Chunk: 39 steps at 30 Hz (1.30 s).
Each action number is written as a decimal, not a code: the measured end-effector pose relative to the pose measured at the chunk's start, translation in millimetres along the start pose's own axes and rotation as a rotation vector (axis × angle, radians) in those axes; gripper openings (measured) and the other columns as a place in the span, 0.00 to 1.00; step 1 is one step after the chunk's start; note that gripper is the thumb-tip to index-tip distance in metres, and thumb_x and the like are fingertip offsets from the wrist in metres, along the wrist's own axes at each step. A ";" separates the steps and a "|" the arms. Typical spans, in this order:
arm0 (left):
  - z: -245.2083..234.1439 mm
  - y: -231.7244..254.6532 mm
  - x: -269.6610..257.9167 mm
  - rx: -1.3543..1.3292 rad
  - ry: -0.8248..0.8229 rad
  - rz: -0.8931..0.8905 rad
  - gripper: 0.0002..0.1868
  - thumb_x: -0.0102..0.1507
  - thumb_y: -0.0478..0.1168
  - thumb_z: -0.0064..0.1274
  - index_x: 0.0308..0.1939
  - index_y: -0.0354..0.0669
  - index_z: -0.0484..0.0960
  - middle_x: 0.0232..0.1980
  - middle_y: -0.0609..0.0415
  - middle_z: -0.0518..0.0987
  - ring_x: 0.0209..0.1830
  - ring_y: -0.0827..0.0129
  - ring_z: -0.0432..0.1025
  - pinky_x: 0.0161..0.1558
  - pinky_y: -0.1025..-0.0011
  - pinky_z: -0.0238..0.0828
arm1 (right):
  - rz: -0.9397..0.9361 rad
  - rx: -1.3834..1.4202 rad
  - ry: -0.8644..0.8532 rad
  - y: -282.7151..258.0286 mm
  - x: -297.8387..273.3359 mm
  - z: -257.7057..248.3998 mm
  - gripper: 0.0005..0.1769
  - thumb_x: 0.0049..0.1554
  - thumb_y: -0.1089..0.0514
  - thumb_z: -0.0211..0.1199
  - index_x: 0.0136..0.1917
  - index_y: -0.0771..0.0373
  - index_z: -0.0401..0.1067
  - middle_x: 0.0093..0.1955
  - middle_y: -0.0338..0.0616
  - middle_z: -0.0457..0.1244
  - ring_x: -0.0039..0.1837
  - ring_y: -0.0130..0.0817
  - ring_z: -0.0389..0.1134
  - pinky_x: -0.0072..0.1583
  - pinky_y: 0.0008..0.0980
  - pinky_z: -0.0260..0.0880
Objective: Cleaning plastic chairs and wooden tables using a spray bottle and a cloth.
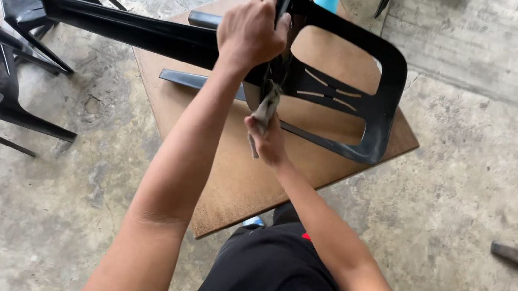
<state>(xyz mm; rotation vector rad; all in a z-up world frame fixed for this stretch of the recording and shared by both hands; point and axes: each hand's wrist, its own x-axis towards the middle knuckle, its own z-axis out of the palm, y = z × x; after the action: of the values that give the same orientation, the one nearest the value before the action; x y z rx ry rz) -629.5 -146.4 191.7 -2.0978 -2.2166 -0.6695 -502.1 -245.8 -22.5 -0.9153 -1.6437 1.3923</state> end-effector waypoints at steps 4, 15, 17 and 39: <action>9.2 -7.6 1.8 0.057 0.027 0.017 0.31 0.68 0.55 0.52 0.66 0.37 0.72 0.51 0.40 0.80 0.46 0.45 0.77 0.46 0.54 0.74 | -0.110 -0.173 0.033 -3.1 23.8 4.4 0.45 0.67 0.31 0.50 0.82 0.64 0.48 0.80 0.58 0.52 0.80 0.55 0.53 0.77 0.46 0.53; -10.5 -13.8 8.9 -0.201 -0.025 -0.001 0.26 0.63 0.54 0.59 0.61 0.48 0.77 0.53 0.44 0.82 0.53 0.46 0.76 0.49 0.51 0.72 | -0.719 -0.244 0.221 0.9 59.6 7.0 0.41 0.67 0.58 0.64 0.85 0.64 0.47 0.89 0.51 0.41 0.91 0.50 0.39 0.86 0.50 0.44; -17.1 -7.6 7.6 -0.199 -0.078 -0.065 0.26 0.62 0.53 0.58 0.62 0.49 0.76 0.52 0.44 0.82 0.52 0.47 0.76 0.50 0.51 0.71 | -0.729 -0.336 0.271 -15.0 70.1 11.8 0.48 0.63 0.56 0.70 0.84 0.64 0.42 0.87 0.56 0.39 0.89 0.53 0.38 0.85 0.52 0.43; -0.1 -16.0 -19.2 -0.024 0.460 0.128 0.19 0.57 0.53 0.69 0.41 0.43 0.85 0.36 0.45 0.83 0.37 0.50 0.79 0.37 0.57 0.74 | -0.159 -0.976 -0.209 127.5 -31.2 -132.8 0.23 0.54 0.69 0.51 0.64 0.73 0.66 0.66 0.64 0.63 0.69 0.58 0.63 0.70 0.46 0.63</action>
<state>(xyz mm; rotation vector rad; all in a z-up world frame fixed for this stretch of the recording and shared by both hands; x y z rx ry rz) -643.0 -164.8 181.4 -1.8373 -1.8190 -1.0454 -364.2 -198.9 -139.3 -1.1300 -2.5533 0.5267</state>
